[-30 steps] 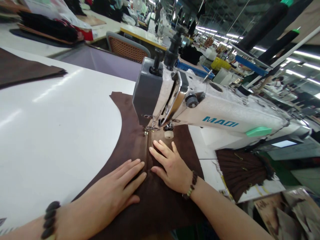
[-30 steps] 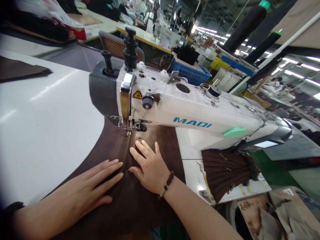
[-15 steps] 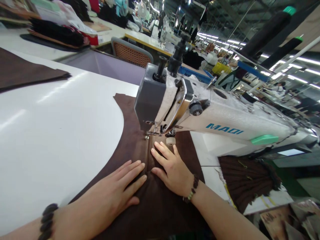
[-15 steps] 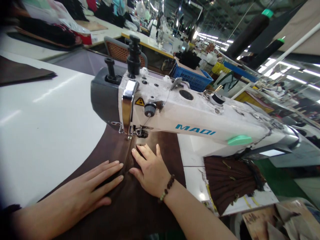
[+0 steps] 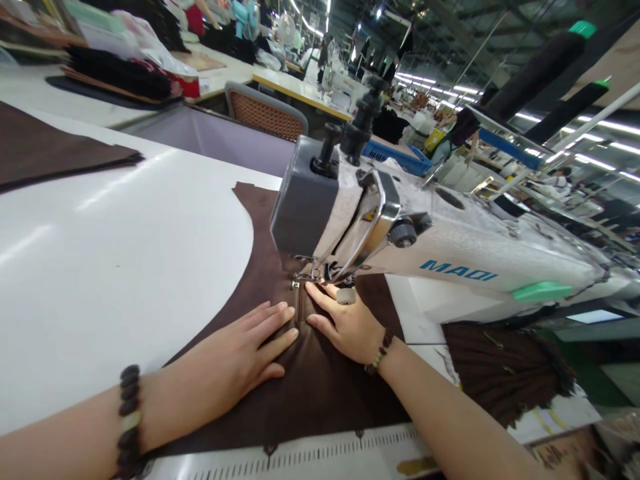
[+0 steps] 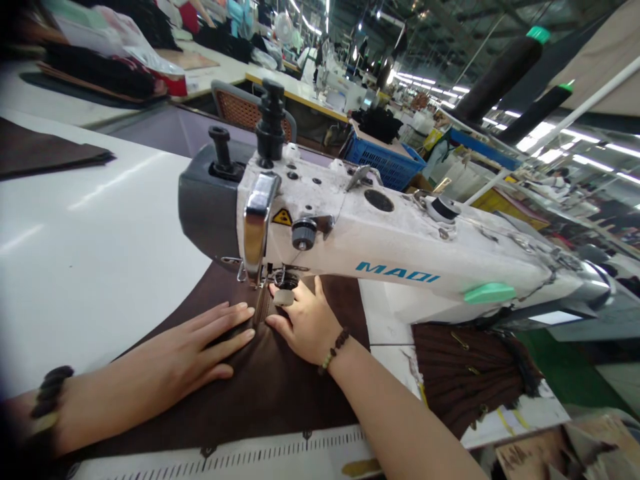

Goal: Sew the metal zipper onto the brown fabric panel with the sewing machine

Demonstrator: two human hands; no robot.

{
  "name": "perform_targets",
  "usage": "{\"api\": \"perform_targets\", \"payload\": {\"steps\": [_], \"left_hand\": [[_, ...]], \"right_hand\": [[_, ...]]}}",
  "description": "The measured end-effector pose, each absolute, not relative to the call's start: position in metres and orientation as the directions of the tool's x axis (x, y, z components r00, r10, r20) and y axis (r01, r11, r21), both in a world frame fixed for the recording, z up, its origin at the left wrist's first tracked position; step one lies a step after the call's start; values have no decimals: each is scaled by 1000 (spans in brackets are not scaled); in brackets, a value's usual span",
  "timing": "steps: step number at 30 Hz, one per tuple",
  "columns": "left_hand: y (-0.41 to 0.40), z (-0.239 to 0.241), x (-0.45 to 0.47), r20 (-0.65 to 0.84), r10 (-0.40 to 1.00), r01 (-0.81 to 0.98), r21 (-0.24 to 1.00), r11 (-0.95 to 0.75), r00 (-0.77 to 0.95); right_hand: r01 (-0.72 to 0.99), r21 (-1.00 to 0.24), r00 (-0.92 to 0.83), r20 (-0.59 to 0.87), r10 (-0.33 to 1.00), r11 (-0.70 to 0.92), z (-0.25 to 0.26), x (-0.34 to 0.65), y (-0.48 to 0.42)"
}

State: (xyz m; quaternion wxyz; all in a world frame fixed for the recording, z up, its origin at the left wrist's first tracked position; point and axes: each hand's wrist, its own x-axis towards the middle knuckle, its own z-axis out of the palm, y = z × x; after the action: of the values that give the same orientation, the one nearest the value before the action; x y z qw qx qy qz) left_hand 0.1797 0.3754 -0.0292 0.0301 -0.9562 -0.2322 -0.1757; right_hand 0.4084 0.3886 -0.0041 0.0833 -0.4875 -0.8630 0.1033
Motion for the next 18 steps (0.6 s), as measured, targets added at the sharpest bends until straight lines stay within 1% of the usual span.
{"api": "perform_targets", "payload": {"steps": [4, 7, 10, 14, 18], "left_hand": [[388, -31, 181, 366, 413, 441, 7, -897, 834], [397, -31, 182, 365, 393, 426, -9, -905, 844], [403, -30, 182, 372, 406, 432, 16, -902, 834], [410, -27, 183, 346, 431, 441, 52, -896, 834], [417, -26, 184, 341, 414, 425, 47, -904, 844]], "right_hand": [[822, -268, -519, 11, 855, 502, -4, 408, 399], [850, -249, -485, -27, 874, 464, -5, 407, 406], [866, -244, -454, -16, 891, 436, -7, 406, 413], [849, -305, -454, -6, 891, 431, -7, 407, 419], [827, -361, -469, -19, 883, 431, -3, 408, 425]]}}
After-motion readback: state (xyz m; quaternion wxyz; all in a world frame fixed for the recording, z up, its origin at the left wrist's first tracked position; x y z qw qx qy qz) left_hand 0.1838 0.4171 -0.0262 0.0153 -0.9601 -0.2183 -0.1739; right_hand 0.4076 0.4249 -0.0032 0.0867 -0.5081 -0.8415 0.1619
